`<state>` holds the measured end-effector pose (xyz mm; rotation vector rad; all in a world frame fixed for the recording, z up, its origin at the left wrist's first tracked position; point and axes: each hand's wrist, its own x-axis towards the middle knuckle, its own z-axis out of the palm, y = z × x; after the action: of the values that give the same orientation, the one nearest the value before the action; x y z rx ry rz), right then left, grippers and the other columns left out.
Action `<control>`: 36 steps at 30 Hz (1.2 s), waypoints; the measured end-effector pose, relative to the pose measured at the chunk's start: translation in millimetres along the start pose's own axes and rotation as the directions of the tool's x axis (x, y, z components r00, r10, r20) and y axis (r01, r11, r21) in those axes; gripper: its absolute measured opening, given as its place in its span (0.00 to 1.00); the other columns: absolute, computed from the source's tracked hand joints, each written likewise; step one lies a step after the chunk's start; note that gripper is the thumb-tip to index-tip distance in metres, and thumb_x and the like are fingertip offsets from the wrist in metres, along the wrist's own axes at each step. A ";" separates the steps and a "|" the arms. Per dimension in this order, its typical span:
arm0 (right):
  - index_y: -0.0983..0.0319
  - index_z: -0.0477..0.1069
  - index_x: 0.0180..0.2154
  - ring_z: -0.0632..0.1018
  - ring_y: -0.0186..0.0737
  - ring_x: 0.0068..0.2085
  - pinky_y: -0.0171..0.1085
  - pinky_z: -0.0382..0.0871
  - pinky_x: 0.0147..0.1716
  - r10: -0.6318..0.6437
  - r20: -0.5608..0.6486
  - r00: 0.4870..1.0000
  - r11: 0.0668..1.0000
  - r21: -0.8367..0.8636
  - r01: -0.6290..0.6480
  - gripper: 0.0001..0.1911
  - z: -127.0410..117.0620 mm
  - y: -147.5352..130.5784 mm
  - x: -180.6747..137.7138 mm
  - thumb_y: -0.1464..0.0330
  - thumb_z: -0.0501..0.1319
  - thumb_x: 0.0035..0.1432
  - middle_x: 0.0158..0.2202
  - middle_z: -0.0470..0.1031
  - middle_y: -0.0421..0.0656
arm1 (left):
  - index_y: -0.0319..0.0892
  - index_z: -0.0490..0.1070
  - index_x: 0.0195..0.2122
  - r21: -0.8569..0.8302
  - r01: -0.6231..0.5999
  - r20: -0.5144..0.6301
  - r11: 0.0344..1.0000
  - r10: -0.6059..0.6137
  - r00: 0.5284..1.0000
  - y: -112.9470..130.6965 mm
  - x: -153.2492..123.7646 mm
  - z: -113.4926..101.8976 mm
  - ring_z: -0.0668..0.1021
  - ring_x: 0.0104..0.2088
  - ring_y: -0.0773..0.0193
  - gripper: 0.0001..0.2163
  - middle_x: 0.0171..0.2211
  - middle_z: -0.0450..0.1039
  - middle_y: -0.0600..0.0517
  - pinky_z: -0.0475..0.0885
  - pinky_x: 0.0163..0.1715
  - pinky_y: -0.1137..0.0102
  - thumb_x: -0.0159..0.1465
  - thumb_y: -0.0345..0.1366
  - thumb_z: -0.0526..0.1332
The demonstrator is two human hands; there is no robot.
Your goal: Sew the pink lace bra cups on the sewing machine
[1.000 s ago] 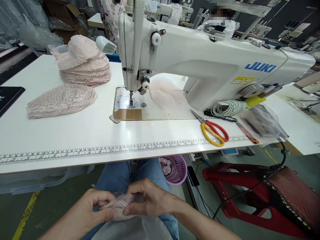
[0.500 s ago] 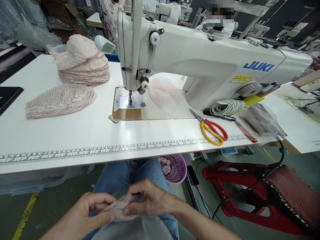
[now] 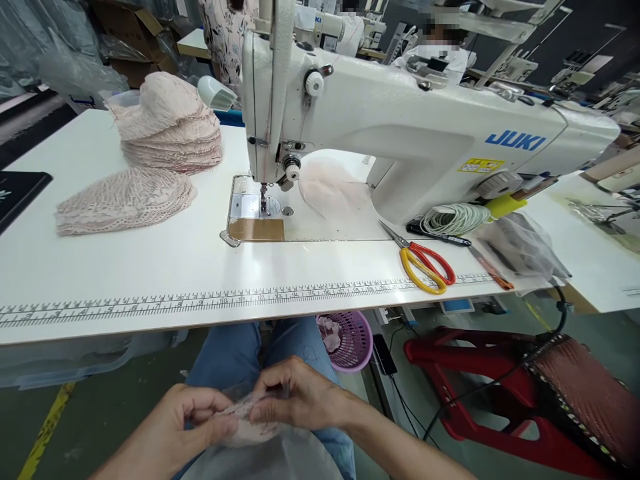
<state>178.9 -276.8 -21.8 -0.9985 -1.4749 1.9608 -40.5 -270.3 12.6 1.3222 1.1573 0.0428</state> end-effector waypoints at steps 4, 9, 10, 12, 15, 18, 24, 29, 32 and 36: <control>0.66 0.75 0.29 0.70 0.33 0.27 0.31 0.65 0.28 0.046 -0.009 0.999 0.995 0.092 -0.045 0.27 -4.0 -3.7 -2.3 0.46 0.68 0.47 0.26 0.71 0.40 | 0.42 0.81 0.35 0.034 -0.012 -0.048 0.999 0.014 0.999 -5.1 1.2 -0.8 0.77 0.32 0.57 0.16 0.29 0.81 0.51 0.69 0.33 0.71 0.56 0.49 0.62; 0.65 0.75 0.28 0.68 0.32 0.27 0.31 0.64 0.28 0.062 -0.061 0.996 0.995 0.081 -0.057 0.25 -8.4 -5.6 -6.1 0.48 0.69 0.48 0.24 0.70 0.39 | 0.44 0.80 0.42 0.002 0.021 -0.071 1.000 -0.021 0.997 -4.1 2.0 -0.6 0.79 0.39 0.53 0.17 0.34 0.83 0.51 0.70 0.41 0.68 0.53 0.45 0.64; 0.65 0.75 0.28 0.68 0.32 0.27 0.31 0.64 0.28 0.064 -0.067 0.996 0.994 0.088 -0.058 0.25 -8.9 -5.5 -6.8 0.48 0.69 0.48 0.24 0.70 0.38 | 0.44 0.79 0.43 -0.003 0.031 -0.074 1.000 -0.031 0.997 -3.3 2.2 -0.6 0.78 0.39 0.52 0.18 0.34 0.82 0.52 0.70 0.41 0.68 0.53 0.44 0.64; 0.65 0.76 0.28 0.68 0.32 0.27 0.31 0.64 0.29 0.072 -0.084 0.994 0.992 0.107 -0.063 0.24 -9.8 -4.8 -7.7 0.49 0.69 0.48 0.24 0.70 0.38 | 0.44 0.78 0.44 -0.016 0.042 -0.067 0.999 -0.043 0.997 -2.3 2.7 -0.8 0.78 0.38 0.53 0.18 0.32 0.81 0.52 0.69 0.40 0.68 0.53 0.44 0.63; 0.65 0.76 0.28 0.69 0.32 0.29 0.32 0.64 0.30 0.089 -0.107 0.990 0.989 0.123 -0.076 0.23 -11.0 -2.8 -8.2 0.50 0.70 0.47 0.25 0.70 0.38 | 0.43 0.76 0.44 -0.040 0.035 -0.038 0.999 -0.037 0.999 -2.3 2.1 -1.4 0.77 0.36 0.55 0.18 0.29 0.80 0.53 0.68 0.38 0.69 0.54 0.44 0.62; 0.65 0.76 0.29 0.69 0.32 0.29 0.32 0.63 0.30 0.108 -0.111 0.988 0.986 0.143 -0.091 0.24 -11.6 -0.5 -7.4 0.50 0.70 0.46 0.25 0.71 0.38 | 0.45 0.70 0.49 -0.045 0.005 -0.066 0.999 -0.008 0.998 -1.9 -0.7 -1.8 0.75 0.33 0.58 0.20 0.25 0.74 0.57 0.67 0.36 0.70 0.56 0.44 0.61; 0.65 0.74 0.29 0.68 0.31 0.28 0.32 0.61 0.29 0.118 -0.114 0.987 0.982 0.159 -0.099 0.25 -11.3 -0.9 -5.1 0.49 0.70 0.46 0.25 0.69 0.37 | 0.47 0.65 0.42 -0.015 -0.067 -0.049 0.998 0.067 0.997 -0.3 -0.2 1.1 0.72 0.32 0.60 0.14 0.28 0.71 0.57 0.63 0.32 0.72 0.56 0.42 0.60; 0.62 0.73 0.40 0.66 0.32 0.31 0.31 0.60 0.30 0.041 -0.109 0.993 0.997 0.067 -0.034 0.27 -9.3 -8.5 -5.2 0.53 0.74 0.43 0.30 0.67 0.37 | 0.46 0.65 0.38 -0.065 -0.071 -0.059 0.995 0.067 0.996 5.8 3.9 3.3 0.69 0.31 0.62 0.11 0.27 0.66 0.57 0.61 0.32 0.72 0.54 0.40 0.59; 0.60 0.73 0.44 0.66 0.33 0.32 0.31 0.60 0.30 -0.039 -0.089 0.995 0.999 -0.023 0.037 0.27 -5.0 -10.3 -4.1 0.54 0.73 0.45 0.31 0.67 0.37 | 0.45 0.65 0.31 0.003 -0.081 -0.099 0.997 0.081 0.992 10.4 2.3 2.7 0.68 0.31 0.63 0.05 0.27 0.65 0.57 0.61 0.32 0.73 0.54 0.38 0.58; 0.62 0.74 0.38 0.65 0.31 0.29 0.31 0.58 0.27 -0.099 -0.074 0.992 0.994 -0.051 0.095 0.22 0.3 -8.4 -0.3 0.52 0.70 0.49 0.29 0.68 0.37 | 0.45 0.66 0.27 0.086 -0.063 -0.119 0.994 0.073 0.990 9.9 -0.6 2.0 0.69 0.30 0.62 0.03 0.27 0.65 0.57 0.62 0.32 0.73 0.54 0.38 0.56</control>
<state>178.4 -274.8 -13.7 -0.9920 -1.5043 1.8078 -33.9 -268.8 20.1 1.4482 1.2269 0.1287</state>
